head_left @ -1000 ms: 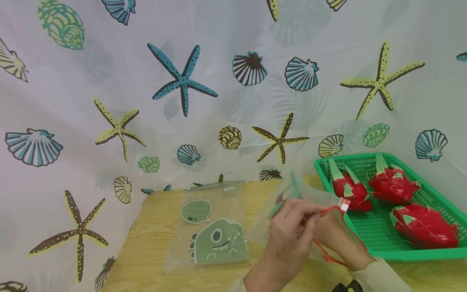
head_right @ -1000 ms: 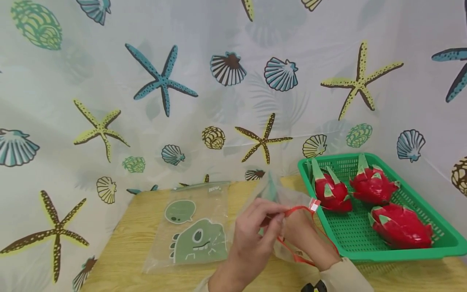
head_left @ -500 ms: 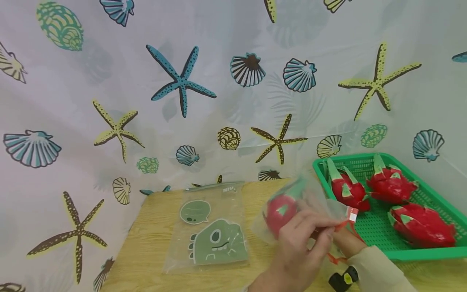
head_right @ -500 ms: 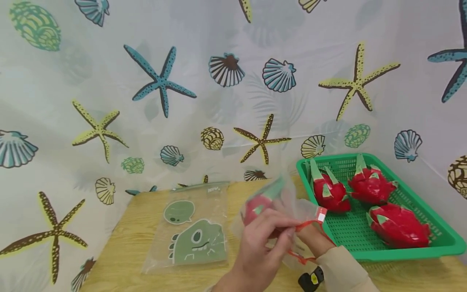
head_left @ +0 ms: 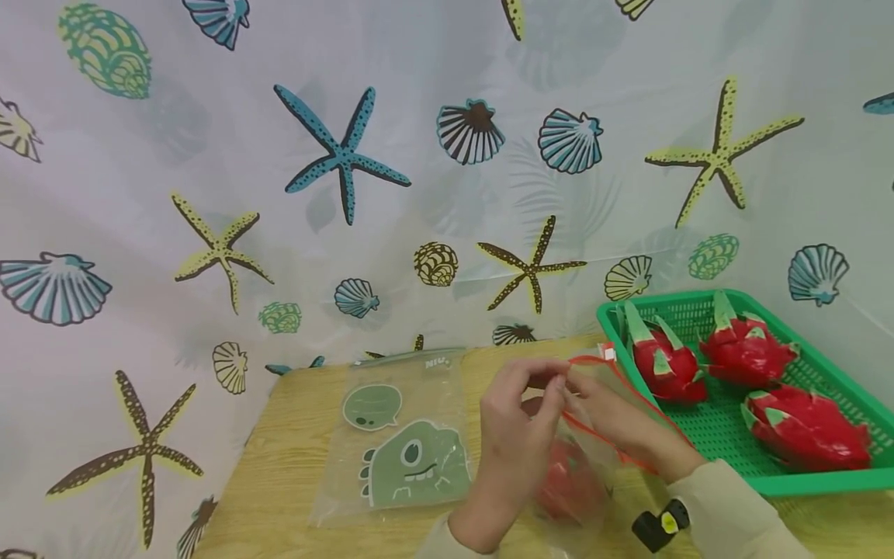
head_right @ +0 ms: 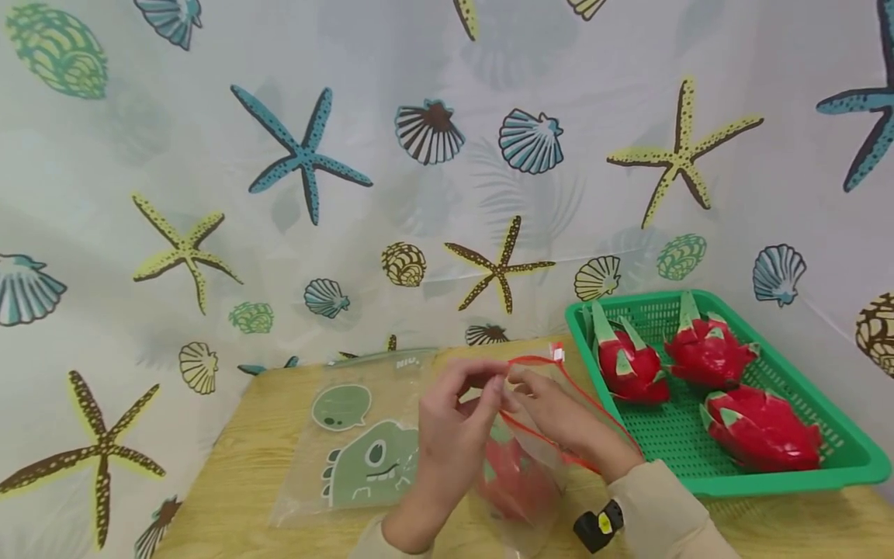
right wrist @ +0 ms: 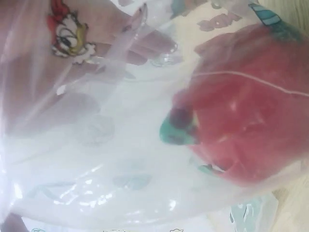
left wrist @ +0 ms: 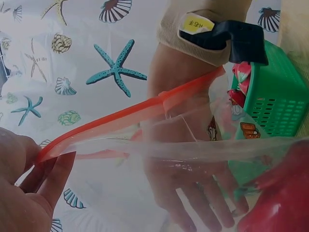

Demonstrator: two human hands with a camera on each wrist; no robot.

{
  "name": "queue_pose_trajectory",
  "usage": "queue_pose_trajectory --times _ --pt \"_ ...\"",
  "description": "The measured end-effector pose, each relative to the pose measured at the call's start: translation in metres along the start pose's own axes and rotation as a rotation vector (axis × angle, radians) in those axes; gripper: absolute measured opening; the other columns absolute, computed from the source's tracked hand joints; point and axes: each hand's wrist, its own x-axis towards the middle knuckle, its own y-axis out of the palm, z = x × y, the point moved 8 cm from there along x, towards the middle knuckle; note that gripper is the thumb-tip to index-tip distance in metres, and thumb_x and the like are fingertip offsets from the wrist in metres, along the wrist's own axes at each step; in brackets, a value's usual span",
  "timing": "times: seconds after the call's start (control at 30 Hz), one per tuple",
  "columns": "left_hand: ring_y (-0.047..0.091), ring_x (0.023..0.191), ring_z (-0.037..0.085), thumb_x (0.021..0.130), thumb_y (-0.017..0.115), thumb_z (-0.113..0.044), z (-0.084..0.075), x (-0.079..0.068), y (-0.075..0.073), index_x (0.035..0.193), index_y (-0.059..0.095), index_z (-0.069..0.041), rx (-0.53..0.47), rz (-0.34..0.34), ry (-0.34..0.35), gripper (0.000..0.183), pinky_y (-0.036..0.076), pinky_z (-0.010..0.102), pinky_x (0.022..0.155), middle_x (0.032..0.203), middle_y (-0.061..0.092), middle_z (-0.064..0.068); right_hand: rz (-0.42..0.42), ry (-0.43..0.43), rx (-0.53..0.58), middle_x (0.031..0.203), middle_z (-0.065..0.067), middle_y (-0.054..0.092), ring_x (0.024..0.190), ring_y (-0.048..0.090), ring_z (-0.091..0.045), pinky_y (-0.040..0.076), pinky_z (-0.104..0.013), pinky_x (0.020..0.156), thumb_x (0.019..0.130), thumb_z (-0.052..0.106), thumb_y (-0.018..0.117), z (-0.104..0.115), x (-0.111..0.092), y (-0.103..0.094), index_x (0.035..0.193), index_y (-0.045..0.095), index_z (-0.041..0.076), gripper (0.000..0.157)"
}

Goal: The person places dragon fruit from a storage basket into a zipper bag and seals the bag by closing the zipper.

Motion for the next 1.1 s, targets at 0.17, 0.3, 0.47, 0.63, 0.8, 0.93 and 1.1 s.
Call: queue_pose_trajectory --times 0.17,0.3,0.47,0.63,0.8,0.93,1.1 --pt "0.067 0.088 0.018 0.097 0.063 -0.009 0.009 0.007 -0.006 0.103 0.070 -0.007 -0.006 -0.035 -0.016 0.010 0.060 0.022 0.068 0.100 0.067 0.008 0.039 0.001 -0.157 0.150 -0.011 0.048 0.135 0.047 -0.036 0.046 -0.056 0.102 0.105 0.040 0.044 0.025 -0.009 -0.008 0.145 0.049 0.015 0.047" --pt "0.066 0.086 0.017 0.096 0.062 -0.008 0.014 0.012 -0.007 0.106 0.070 -0.005 -0.021 -0.042 -0.019 0.012 0.060 0.022 0.067 0.099 0.064 0.010 0.112 0.005 -0.223 0.137 -0.012 0.059 0.119 0.060 -0.030 0.053 -0.051 0.093 0.105 0.034 0.046 0.039 -0.023 -0.019 0.134 0.059 0.009 0.040" --pt "0.065 0.086 0.012 0.094 0.066 -0.006 0.024 0.015 -0.005 0.110 0.069 -0.007 -0.025 -0.040 -0.110 0.017 0.060 0.022 0.068 0.101 0.062 0.008 0.253 0.095 -0.170 0.098 -0.017 0.067 0.093 0.064 -0.023 0.056 -0.034 0.078 0.105 0.035 0.047 0.040 -0.049 -0.026 0.110 0.069 0.001 0.040" --pt "0.065 0.087 0.011 0.092 0.068 -0.006 0.032 0.016 -0.005 0.112 0.070 -0.009 -0.022 -0.049 -0.174 0.021 0.060 0.023 0.068 0.103 0.063 0.005 0.307 -0.060 -0.254 0.117 -0.007 0.070 0.099 0.067 -0.014 0.056 -0.022 0.077 0.099 0.028 0.060 0.051 -0.068 -0.025 0.127 0.064 0.004 0.038" --pt "0.065 0.087 0.011 0.092 0.068 -0.009 0.035 0.016 -0.007 0.113 0.070 -0.012 -0.009 -0.058 -0.201 0.022 0.060 0.024 0.069 0.104 0.064 0.003 0.211 -0.241 -0.348 0.093 0.010 0.071 0.078 0.063 -0.001 0.055 -0.022 0.065 0.098 0.021 0.062 0.067 -0.078 -0.033 0.112 0.072 0.017 0.018" --pt "0.065 0.087 0.010 0.093 0.068 -0.012 0.038 0.016 -0.008 0.113 0.070 -0.015 0.029 -0.061 -0.231 0.021 0.060 0.023 0.071 0.104 0.065 0.001 0.193 -0.306 -0.350 0.088 0.012 0.068 0.074 0.059 -0.005 0.051 -0.021 0.060 0.098 0.014 0.061 0.073 -0.085 -0.041 0.106 0.072 0.022 0.016" --pt "0.067 0.085 0.012 0.094 0.067 -0.014 0.040 0.015 -0.007 0.113 0.070 -0.014 0.014 -0.059 -0.229 0.019 0.060 0.025 0.071 0.104 0.066 0.004 0.215 -0.387 -0.330 0.089 0.010 0.067 0.078 0.060 -0.005 0.051 -0.021 0.062 0.098 0.008 0.060 0.077 -0.091 -0.041 0.104 0.071 0.025 0.020"
